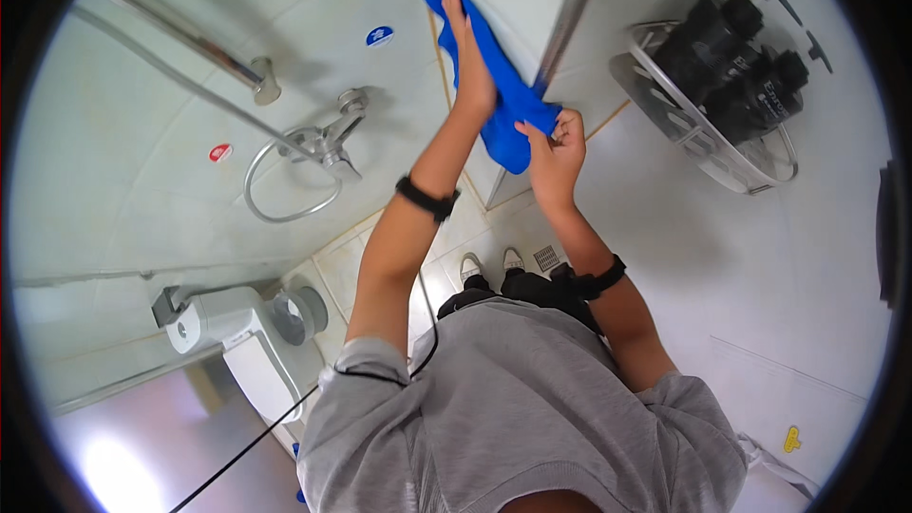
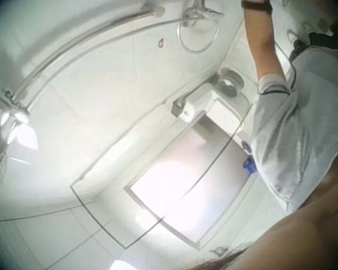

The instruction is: Cleaning the bathroom sink, toilet exterior, and shower bar with a cloth.

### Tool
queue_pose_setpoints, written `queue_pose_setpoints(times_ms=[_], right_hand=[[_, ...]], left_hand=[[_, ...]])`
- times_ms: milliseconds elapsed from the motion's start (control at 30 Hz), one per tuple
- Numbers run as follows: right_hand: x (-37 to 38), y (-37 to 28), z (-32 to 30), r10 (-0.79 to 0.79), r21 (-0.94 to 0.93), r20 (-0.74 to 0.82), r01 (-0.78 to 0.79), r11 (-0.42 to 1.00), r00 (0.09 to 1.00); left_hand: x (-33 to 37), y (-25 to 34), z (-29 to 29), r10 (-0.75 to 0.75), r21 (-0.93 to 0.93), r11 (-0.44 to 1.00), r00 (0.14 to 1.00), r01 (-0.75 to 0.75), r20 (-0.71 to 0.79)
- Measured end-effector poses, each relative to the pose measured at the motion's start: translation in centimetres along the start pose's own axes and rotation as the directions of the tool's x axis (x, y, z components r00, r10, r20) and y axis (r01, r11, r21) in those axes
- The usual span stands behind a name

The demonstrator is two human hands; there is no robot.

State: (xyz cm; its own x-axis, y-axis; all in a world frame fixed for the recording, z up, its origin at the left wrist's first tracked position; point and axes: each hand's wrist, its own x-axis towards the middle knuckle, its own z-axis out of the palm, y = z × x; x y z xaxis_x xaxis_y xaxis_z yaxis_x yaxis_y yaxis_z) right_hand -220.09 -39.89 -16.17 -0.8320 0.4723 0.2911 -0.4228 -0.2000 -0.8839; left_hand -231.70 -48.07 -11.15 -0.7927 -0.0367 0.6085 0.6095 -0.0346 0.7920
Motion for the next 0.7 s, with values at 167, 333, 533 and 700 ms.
queue_pose_setpoints(times_ms=[167,333,533,700], right_hand=[[5.7,1.5,-7.6,0.183,0.016,-0.136,-0.182,0.983,0.974],[10.1,-1.2,-10.6,-0.101,-0.256,-0.146,0.062,0.965,0.984],[10.1,-4.1,-8.1,-0.093,-0.394,-0.166,0.020,0.919,0.982],[8.8,-5.0,-6.8,-0.106,-0.531,-0.197,-0.015,0.847,0.975]], left_hand=[[-7.3,2.0,2.5,0.093,0.147,0.984,0.995,-0.096,0.028],[-12.3,4.7,5.4,0.054,0.188,0.981,0.997,-0.044,-0.048],[-12.8,7.3,6.1,-0.103,0.051,0.992,0.983,0.112,-0.149],[-12.0,4.4,8.6,0.145,0.326,0.944,0.942,-0.040,-0.303]])
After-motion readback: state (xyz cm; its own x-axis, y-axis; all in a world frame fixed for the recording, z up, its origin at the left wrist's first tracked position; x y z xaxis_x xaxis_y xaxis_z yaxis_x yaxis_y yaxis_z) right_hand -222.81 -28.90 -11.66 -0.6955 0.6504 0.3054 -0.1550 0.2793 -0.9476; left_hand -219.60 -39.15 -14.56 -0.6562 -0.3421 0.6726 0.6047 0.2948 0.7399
